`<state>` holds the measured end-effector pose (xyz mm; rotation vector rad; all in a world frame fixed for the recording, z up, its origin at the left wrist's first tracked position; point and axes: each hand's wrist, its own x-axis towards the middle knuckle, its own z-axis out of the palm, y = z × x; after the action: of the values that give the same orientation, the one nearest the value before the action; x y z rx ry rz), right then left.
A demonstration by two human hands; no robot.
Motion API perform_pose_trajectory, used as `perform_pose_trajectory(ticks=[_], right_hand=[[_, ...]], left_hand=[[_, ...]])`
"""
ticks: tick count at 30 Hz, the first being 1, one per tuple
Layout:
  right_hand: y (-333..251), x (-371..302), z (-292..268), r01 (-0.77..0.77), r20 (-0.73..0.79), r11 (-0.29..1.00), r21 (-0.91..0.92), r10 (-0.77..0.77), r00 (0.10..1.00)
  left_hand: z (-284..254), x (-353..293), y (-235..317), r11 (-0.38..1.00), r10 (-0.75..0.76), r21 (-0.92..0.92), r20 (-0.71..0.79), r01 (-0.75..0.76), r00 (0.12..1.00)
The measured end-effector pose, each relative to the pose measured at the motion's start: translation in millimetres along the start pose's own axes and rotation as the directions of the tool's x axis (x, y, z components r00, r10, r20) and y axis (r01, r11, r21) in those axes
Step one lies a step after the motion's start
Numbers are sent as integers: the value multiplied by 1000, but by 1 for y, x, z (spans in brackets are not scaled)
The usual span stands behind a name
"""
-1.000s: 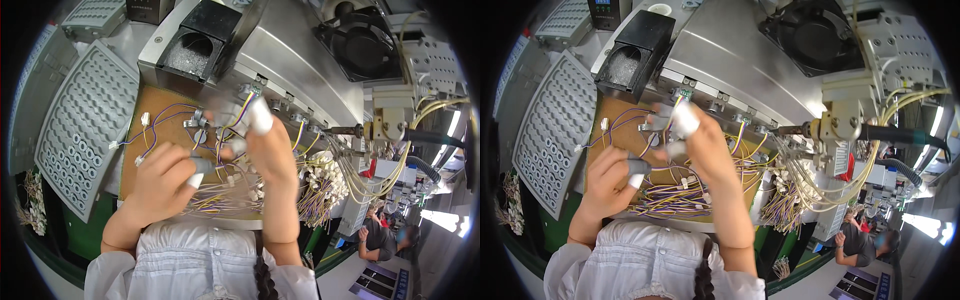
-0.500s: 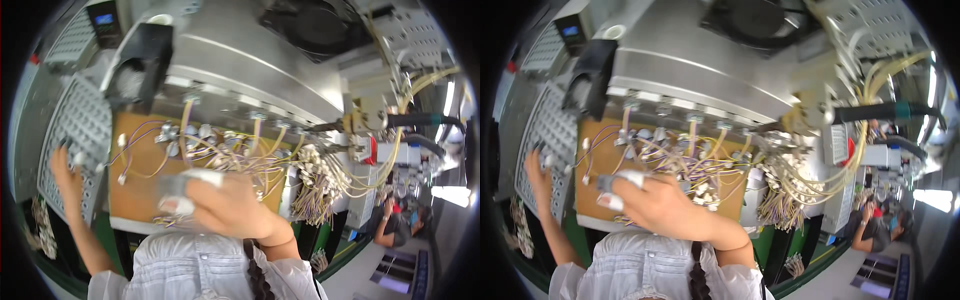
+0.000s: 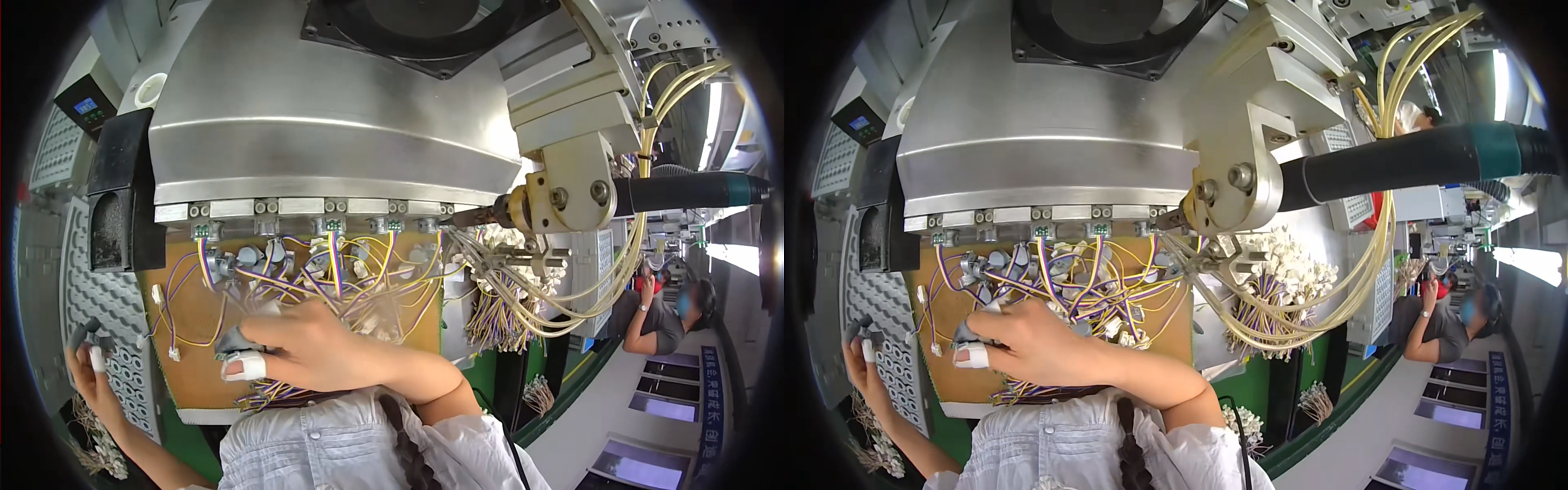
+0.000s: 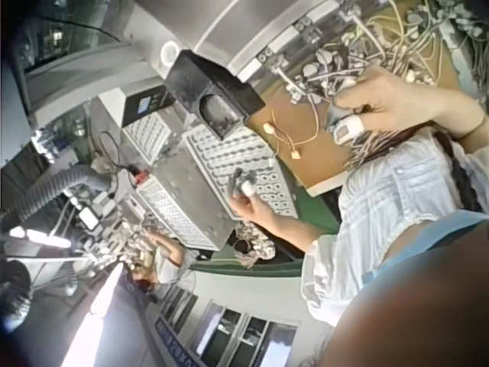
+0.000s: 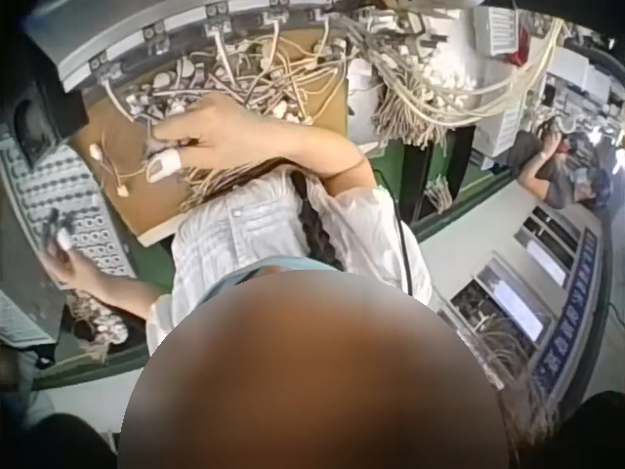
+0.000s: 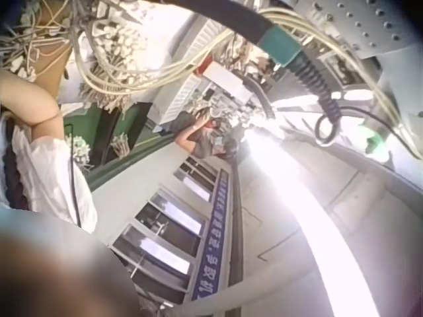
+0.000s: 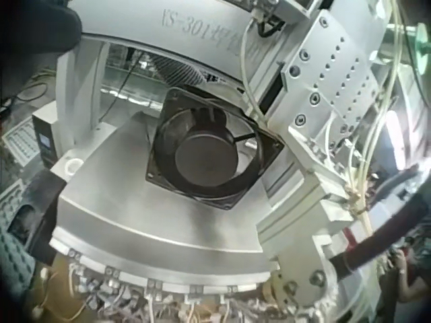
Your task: The person assembles electronic wire harnesses by hand, connecting wire bundles to connectors and electronic components, then checks the completed harnesses using a test fixture.
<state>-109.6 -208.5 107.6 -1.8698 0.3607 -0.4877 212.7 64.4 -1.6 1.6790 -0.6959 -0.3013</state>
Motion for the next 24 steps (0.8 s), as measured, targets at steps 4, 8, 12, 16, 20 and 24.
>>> perform_pose_trajectory(ticks=[4,8,12,16,20,24], right_hand=[[0,4,6,-85,10,996,33,85,996],[-3,3,4,-48,28,999,-20,49,998],[-7,-5,-4,-64,57,995,78,59,997],[-14,-8,-4,-111,89,993,-37,114,990],[-25,-6,-5,-211,134,971,-111,225,965],[-30,-7,-13,-298,241,953,-54,302,922]], left_hand=[[104,-29,79,982,169,-133,281,-136,945],[175,-47,131,960,96,-278,422,27,901],[186,-46,148,886,-28,-387,504,255,863],[179,-38,149,977,172,-195,505,-83,846],[180,-34,151,896,425,-72,430,-439,797],[182,-33,156,871,484,-164,445,-463,753]])
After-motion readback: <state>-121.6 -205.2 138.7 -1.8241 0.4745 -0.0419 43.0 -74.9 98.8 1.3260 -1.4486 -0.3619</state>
